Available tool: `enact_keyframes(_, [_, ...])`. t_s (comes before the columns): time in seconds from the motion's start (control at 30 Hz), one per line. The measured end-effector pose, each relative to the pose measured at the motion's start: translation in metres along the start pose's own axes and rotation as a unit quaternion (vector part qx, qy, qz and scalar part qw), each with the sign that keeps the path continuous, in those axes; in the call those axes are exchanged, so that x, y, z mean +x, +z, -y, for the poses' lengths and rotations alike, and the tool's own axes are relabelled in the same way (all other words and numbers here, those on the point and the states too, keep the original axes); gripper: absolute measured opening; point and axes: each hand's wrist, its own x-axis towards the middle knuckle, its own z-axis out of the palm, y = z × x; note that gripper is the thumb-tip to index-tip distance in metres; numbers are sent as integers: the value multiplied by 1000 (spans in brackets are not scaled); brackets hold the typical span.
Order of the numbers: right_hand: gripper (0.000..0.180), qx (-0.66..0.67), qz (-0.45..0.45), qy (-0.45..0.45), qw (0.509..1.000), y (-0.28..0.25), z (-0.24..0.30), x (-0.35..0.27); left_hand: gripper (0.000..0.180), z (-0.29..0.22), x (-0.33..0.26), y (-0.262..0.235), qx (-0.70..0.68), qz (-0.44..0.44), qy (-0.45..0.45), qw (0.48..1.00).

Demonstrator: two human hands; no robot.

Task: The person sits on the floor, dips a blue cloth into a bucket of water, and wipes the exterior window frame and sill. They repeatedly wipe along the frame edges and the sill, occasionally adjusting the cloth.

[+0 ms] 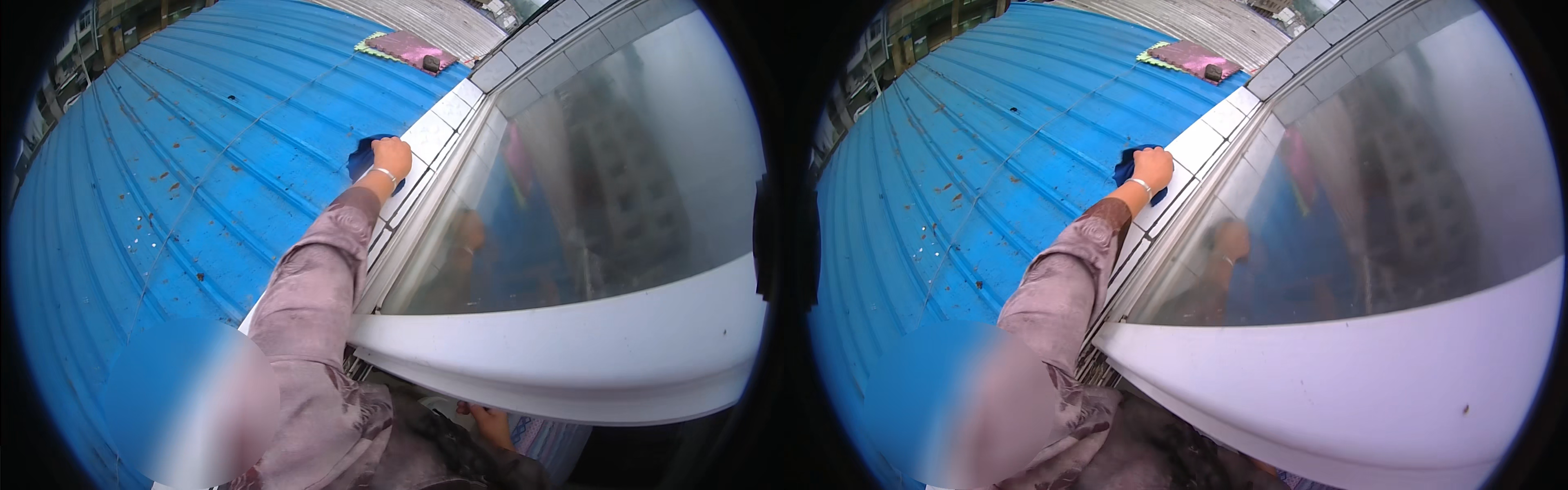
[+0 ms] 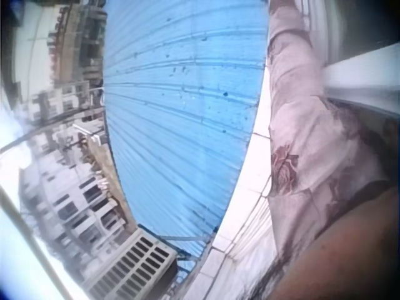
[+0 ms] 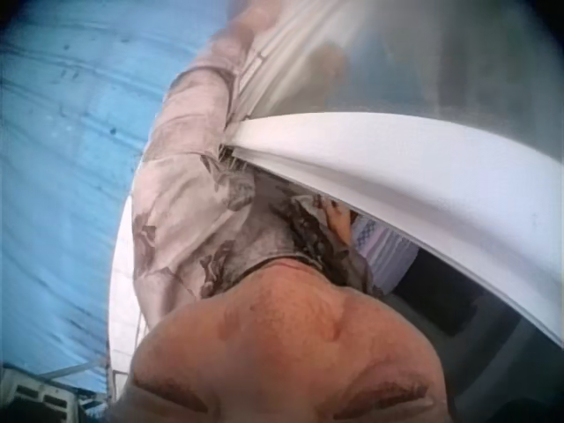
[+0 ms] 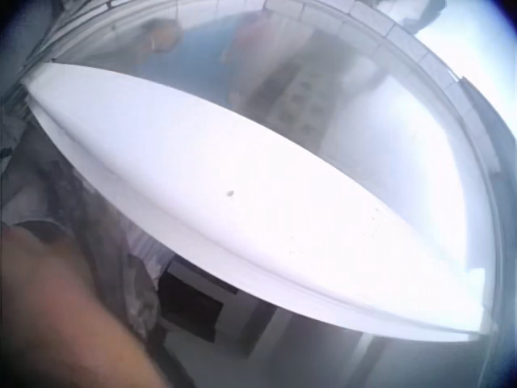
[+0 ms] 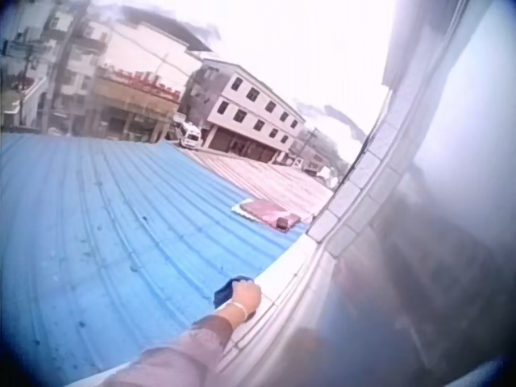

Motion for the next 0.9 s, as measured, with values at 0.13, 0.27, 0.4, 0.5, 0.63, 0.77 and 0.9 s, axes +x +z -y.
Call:
enact_keyframes(0.13, [19,-36,52,-36,997,2,5,10,15,21,-53,-37,-17,65,-3,998])
enact_keyframes(0.27, [17,34,92,-36,995,26,35,14,13,54,-140,-82,-13,59,8,998])
enact_keyframes(0.4, [20,51,138,-76,986,34,37,20,32,77,-238,-145,-6,90,28,996])
enact_keyframes(0.5, [19,61,172,-97,979,43,44,25,45,98,-309,-195,14,130,-5,991])
enact_keyframes(0.63, [19,54,205,-76,974,60,60,29,37,160,-389,-231,-45,170,-214,961])
enact_keyframes(0.77, [18,49,239,-123,962,68,66,29,27,275,-485,-252,66,186,-294,935])
enact_keyframes(0.9, [17,46,255,-155,953,80,68,29,29,251,-501,-331,-149,31,-384,911])
